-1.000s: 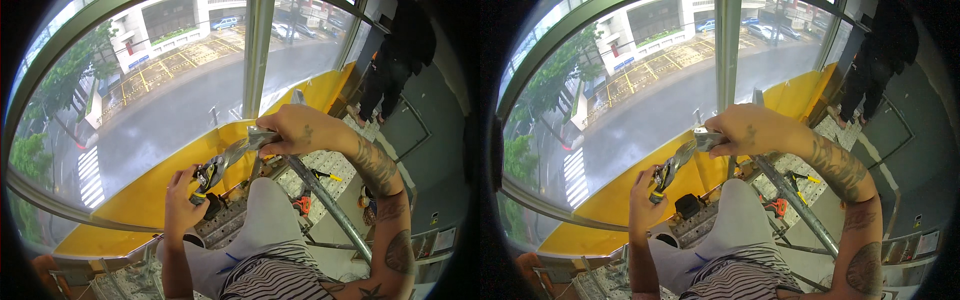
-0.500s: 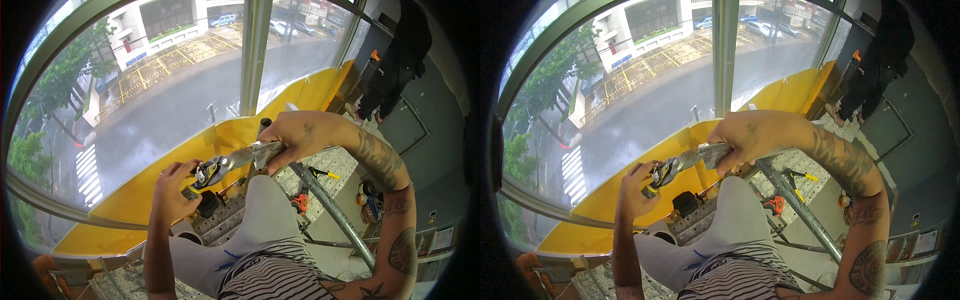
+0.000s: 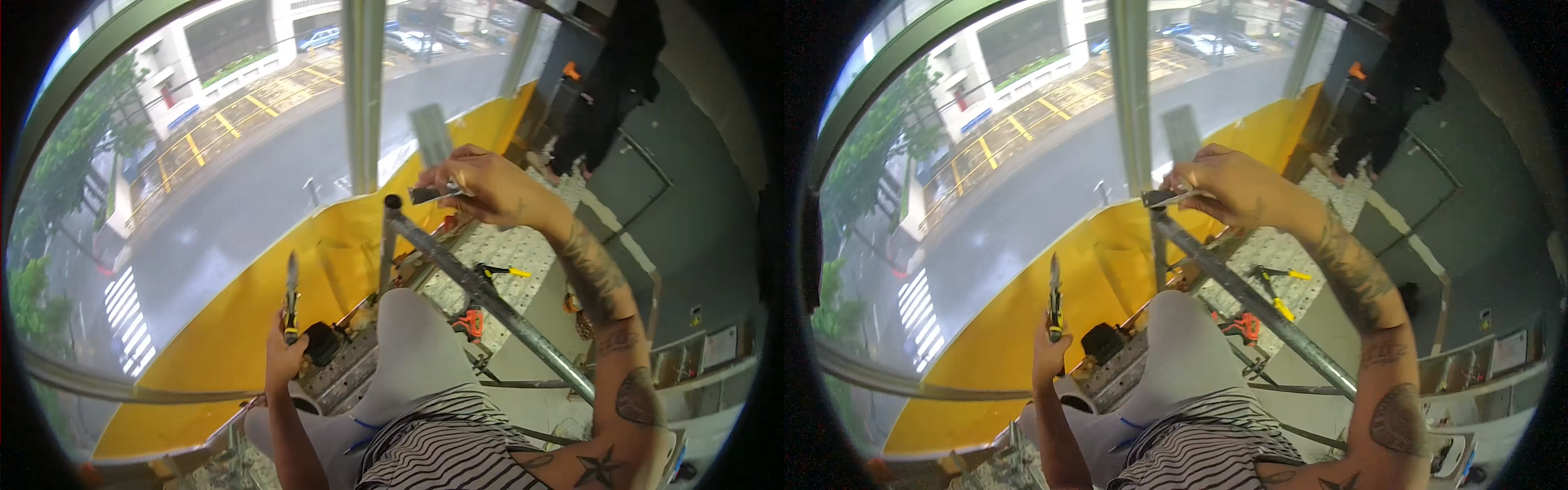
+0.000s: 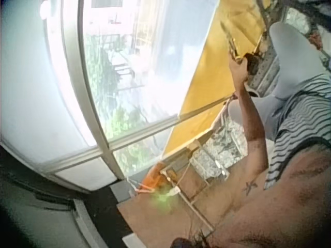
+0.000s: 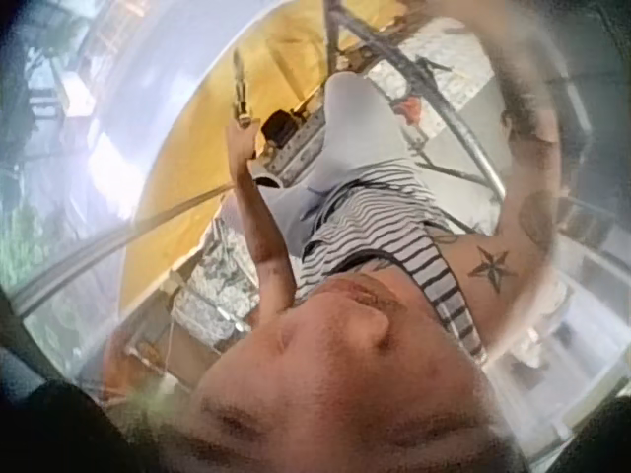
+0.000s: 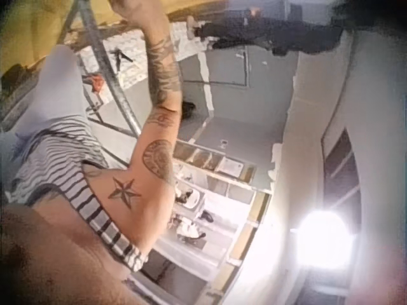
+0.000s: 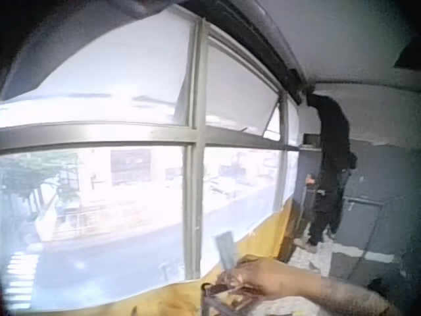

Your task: The person drills into a metal piece with a power drill on a scaffold, then cuts and shapes another metal profile using shears.

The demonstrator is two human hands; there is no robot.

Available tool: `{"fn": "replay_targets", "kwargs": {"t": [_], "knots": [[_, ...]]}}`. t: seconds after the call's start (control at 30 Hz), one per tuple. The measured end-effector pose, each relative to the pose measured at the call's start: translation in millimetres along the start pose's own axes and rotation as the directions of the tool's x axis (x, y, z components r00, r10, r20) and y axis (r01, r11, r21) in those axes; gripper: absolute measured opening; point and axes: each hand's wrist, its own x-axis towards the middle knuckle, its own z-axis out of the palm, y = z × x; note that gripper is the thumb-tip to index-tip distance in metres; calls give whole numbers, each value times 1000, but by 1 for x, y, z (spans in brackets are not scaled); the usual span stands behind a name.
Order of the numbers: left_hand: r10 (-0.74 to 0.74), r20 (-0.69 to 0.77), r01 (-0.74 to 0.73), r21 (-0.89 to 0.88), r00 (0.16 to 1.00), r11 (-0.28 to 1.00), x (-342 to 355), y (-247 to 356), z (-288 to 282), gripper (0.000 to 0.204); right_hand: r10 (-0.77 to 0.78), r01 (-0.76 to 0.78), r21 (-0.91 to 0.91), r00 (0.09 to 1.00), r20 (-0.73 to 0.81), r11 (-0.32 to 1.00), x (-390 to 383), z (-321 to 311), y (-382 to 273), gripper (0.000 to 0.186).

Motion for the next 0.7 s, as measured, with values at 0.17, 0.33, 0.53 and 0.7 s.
{"fn": "replay_targets", "kwargs": {"t": [0.17, 0.33, 0.53, 0.7], "knots": [[-482, 143, 422, 312, 865, 851, -7, -125, 65, 58, 244, -119, 292, 864, -441, 949, -32, 3, 10, 25], [-799, 220, 557, 614, 559, 559, -51, -232, 124, 85, 272, -147, 241, 700, -660, 960, -37, -19, -3, 15], [-718, 357, 101, 855, 597, 509, -56, -203, 158, 106, 486, 288, 674, 511, -709, 680, -78, -32, 13, 22], [-786, 350, 197, 842, 510, 503, -46, -210, 160, 109, 544, 401, 751, 521, -658, 524, -84, -37, 3, 28]]}}
